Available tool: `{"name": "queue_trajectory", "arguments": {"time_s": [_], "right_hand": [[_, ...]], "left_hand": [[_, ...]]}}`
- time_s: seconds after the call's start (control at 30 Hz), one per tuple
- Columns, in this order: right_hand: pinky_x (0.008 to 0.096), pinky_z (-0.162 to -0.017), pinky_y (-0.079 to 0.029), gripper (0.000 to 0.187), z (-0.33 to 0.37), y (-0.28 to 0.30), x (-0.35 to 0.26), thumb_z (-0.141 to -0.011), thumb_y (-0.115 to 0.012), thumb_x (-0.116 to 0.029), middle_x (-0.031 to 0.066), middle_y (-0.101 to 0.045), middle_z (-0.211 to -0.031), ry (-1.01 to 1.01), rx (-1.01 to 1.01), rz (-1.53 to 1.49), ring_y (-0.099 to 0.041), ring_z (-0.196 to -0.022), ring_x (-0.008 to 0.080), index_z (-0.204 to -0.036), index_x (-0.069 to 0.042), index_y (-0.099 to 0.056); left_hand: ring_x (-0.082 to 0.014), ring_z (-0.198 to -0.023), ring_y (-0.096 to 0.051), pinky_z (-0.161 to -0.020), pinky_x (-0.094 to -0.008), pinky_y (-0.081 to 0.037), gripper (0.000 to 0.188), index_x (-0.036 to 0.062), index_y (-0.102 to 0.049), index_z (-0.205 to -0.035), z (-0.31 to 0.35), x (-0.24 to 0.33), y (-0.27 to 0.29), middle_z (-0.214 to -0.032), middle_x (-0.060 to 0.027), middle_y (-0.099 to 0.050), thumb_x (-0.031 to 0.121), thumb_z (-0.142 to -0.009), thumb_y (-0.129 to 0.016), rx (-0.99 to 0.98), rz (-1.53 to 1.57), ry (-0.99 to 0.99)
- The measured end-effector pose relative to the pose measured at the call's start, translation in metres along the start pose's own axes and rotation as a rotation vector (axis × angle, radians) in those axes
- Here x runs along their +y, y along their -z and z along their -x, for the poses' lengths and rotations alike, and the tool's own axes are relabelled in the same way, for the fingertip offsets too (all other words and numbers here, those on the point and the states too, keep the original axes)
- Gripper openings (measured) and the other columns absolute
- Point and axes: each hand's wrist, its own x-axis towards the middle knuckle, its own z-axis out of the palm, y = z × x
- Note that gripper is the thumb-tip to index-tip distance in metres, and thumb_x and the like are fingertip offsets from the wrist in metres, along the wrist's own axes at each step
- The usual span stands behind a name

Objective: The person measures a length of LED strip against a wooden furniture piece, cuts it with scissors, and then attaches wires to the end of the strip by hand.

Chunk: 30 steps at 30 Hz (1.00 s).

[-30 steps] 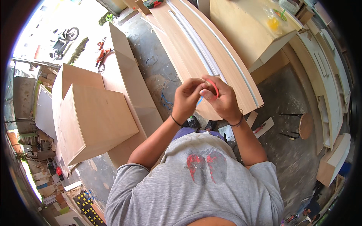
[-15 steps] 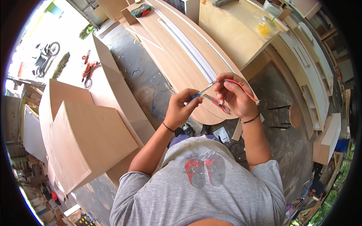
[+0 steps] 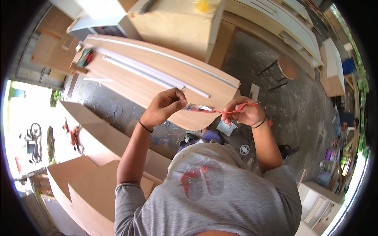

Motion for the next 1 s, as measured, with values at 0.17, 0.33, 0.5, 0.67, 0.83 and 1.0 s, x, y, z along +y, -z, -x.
{"name": "queue_trajectory", "arguments": {"time_s": [0.17, 0.33, 0.5, 0.67, 0.83, 1.0], "right_hand": [[0.0359, -0.072, -0.049, 0.031, 0.054, 0.076, 0.01, -0.088, -0.052, -0.014, 0.02, -0.064, -0.099, 0.135, 0.25, -0.162, -0.062, -0.084, 0.0258, -0.115, 0.001, -0.054], [0.0333, -0.077, -0.046, 0.026, 0.09, 0.138, 0.025, -0.086, -0.058, -0.018, 0.0112, -0.062, -0.103, 0.192, 0.675, -0.176, -0.059, -0.092, 0.0198, -0.109, -0.005, -0.058], [0.0378, -0.084, -0.045, 0.026, 0.062, 0.177, 0.025, -0.078, -0.068, -0.017, 0.0139, -0.062, -0.102, 0.29, 1.235, 1.475, -0.058, -0.095, 0.0299, -0.098, -0.001, -0.062], [0.0399, -0.081, -0.046, 0.026, 0.022, 0.21, 0.045, -0.079, -0.066, -0.02, 0.0162, -0.063, -0.096, 0.217, 0.97, 1.354, -0.059, -0.094, 0.0321, -0.099, -0.004, -0.064], [0.0386, -0.073, -0.048, 0.021, 0.017, 0.242, 0.047, -0.081, -0.061, -0.021, 0.0171, -0.065, -0.084, -0.011, 0.945, 1.137, -0.062, -0.082, 0.0323, -0.091, -0.003, -0.065], [0.0387, -0.067, -0.049, 0.019, 0.018, 0.247, 0.034, -0.081, -0.059, -0.02, 0.0179, -0.064, -0.079, -0.165, 0.931, 1.102, -0.063, -0.076, 0.0325, -0.083, -0.002, -0.065]], "left_hand": [[-0.0126, -0.069, -0.057, -0.065, -0.0269, -0.046, 0.016, -0.0022, -0.063, -0.093, -0.09, -0.003, -0.021, -0.08, -0.0072, -0.064, 0.011, -0.085, -0.063, -0.052, -0.573, 0.012], [-0.0245, -0.077, -0.065, -0.07, -0.0331, -0.049, 0.014, -0.0005, -0.066, -0.086, -0.185, -0.053, -0.039, -0.081, -0.0144, -0.067, 0.012, -0.082, -0.062, -0.213, -0.737, -0.004], [-0.0204, -0.076, -0.063, -0.072, -0.0307, -0.049, 0.017, 0.0004, -0.066, -0.088, -0.258, -0.116, -0.052, -0.081, -0.0116, -0.066, 0.016, -0.085, -0.06, -0.339, -0.781, 0.098], [-0.0169, -0.08, -0.062, -0.076, -0.0309, -0.048, 0.019, 0.0002, -0.066, -0.091, -0.288, -0.161, -0.044, -0.083, -0.0099, -0.067, 0.017, -0.086, -0.059, -0.371, -0.715, 0.186], [-0.0172, -0.076, -0.062, -0.072, -0.03, -0.048, 0.016, 0.0034, -0.068, -0.088, -0.293, -0.174, -0.041, -0.078, -0.0099, -0.066, 0.017, -0.082, -0.062, -0.331, -0.649, 0.252], [-0.0187, -0.074, -0.063, -0.069, -0.0301, -0.049, 0.011, 0.0062, -0.066, -0.086, -0.287, -0.207, -0.043, -0.08, -0.0107, -0.065, 0.016, -0.081, -0.063, -0.238, -0.772, 0.151]]}}
